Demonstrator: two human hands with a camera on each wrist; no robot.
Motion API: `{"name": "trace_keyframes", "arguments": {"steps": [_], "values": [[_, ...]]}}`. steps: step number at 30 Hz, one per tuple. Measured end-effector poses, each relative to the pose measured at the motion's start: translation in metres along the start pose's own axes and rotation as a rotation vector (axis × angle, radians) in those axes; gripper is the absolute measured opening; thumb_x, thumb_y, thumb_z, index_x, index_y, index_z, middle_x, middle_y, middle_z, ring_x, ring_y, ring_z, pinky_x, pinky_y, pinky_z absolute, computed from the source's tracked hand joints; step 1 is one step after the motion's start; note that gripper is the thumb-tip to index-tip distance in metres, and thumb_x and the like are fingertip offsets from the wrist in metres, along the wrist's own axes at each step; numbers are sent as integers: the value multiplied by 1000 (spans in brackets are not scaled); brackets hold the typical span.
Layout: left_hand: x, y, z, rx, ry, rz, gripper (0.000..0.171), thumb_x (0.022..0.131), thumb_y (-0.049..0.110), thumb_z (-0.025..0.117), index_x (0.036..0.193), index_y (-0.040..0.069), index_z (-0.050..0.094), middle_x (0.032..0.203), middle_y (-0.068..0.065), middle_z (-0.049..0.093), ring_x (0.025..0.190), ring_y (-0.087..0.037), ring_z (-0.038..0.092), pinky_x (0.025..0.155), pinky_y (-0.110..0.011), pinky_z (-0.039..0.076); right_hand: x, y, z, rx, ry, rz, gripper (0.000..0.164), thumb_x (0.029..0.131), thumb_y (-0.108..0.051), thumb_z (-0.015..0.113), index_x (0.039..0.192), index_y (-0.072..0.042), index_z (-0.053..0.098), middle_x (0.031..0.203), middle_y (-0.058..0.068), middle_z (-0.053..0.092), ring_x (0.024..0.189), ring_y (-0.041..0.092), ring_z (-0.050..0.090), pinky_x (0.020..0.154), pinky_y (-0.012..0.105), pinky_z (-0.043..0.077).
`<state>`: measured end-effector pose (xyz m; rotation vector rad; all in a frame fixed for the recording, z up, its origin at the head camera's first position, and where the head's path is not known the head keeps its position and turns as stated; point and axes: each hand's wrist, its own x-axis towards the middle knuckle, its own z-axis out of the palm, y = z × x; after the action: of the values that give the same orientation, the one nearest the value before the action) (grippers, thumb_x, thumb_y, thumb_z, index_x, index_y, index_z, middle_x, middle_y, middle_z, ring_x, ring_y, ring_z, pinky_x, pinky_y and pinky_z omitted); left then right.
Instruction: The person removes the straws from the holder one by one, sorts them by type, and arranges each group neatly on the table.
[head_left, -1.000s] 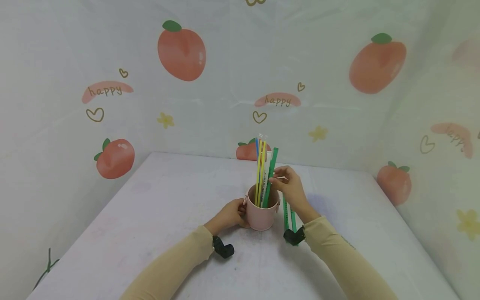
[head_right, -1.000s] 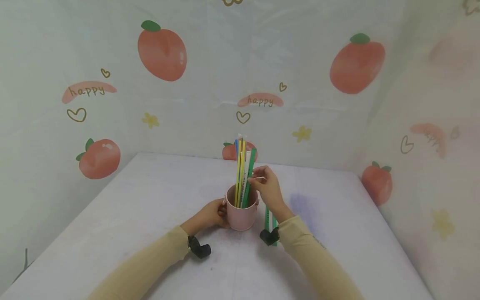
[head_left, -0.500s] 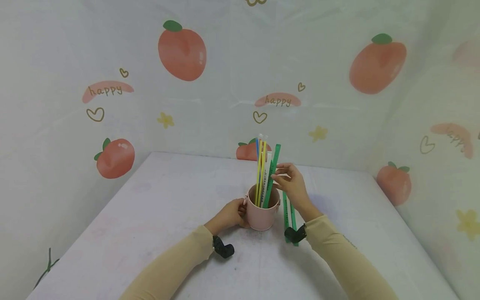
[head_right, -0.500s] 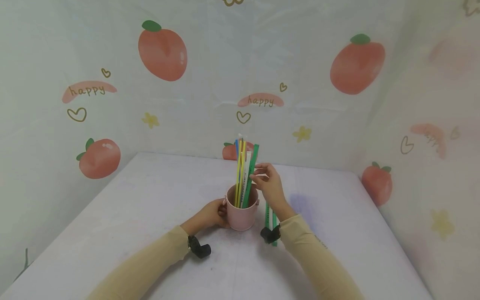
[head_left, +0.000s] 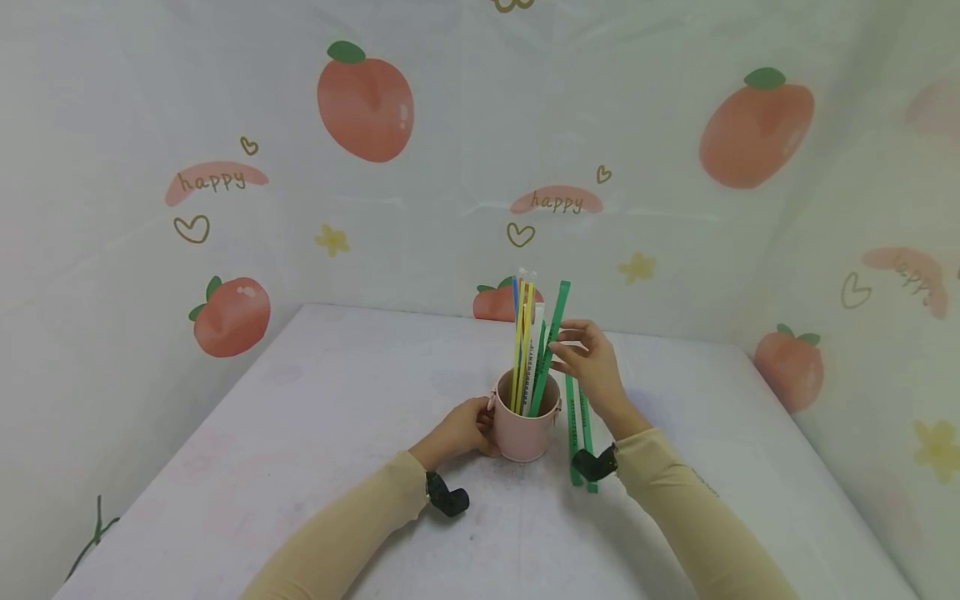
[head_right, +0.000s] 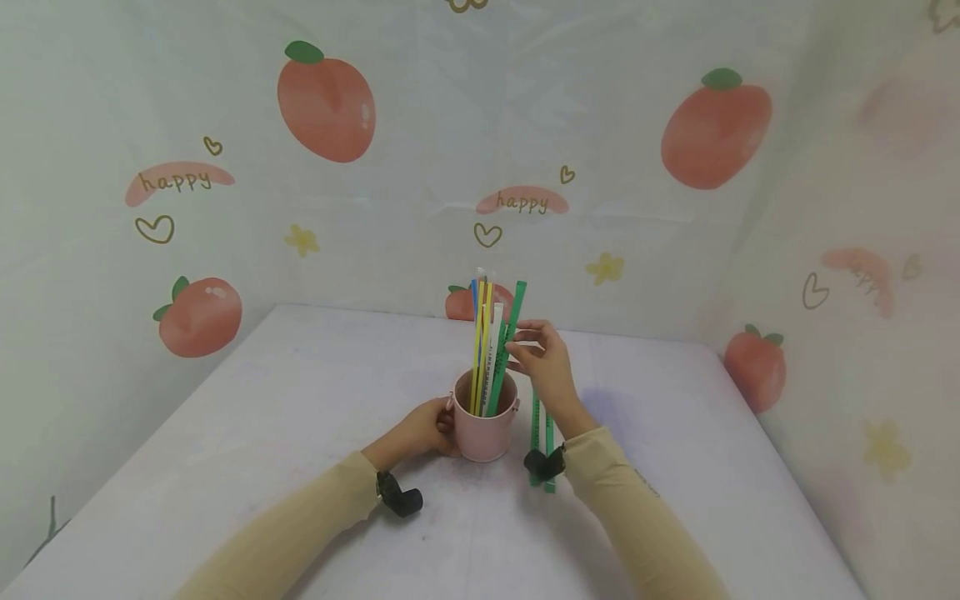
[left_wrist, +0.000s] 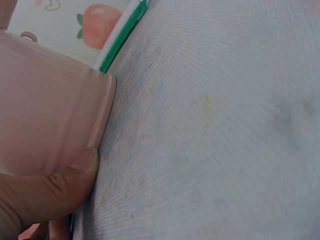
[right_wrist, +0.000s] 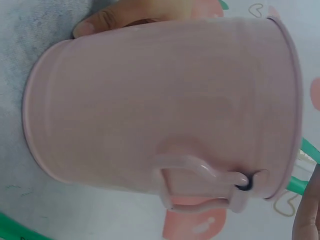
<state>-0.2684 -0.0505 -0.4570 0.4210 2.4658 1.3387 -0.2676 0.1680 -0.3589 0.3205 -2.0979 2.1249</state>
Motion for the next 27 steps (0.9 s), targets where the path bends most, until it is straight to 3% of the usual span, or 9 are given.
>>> {"name": "trace_keyframes", "arguments": {"steps": [6, 16, 27], "values": [[-1, 1, 0, 19, 2, 8, 56, 67, -2, 84, 116, 3, 58, 113, -11, 63, 109, -28, 61, 96, -39, 53, 2, -8, -4, 18, 14, -19, 45, 92, -1, 62, 132, 0, 43, 101, -5, 55, 88, 6, 62, 77, 27, 60], [1, -1, 0, 2, -6, -1, 56, 65, -2, 85, 114, 5, 59, 113, -10, 63, 110, -28, 60, 98, -39, 52, 9, -18, -16, 62, 45, -103, 51, 91, -2, 63, 137, -12, 43, 100, -2, 57, 84, 6, 63, 76, 26, 60], [0, 1, 0, -21, -5, -8, 58, 64, -2, 86, 115, 4, 59, 113, -10, 63, 109, -27, 61, 97, -39, 53, 15, -32, -33, 245, 134, -79, 51, 90, 2, 62, 133, -20, 47, 97, -2, 56, 84, 8, 64, 75, 25, 60]]}}
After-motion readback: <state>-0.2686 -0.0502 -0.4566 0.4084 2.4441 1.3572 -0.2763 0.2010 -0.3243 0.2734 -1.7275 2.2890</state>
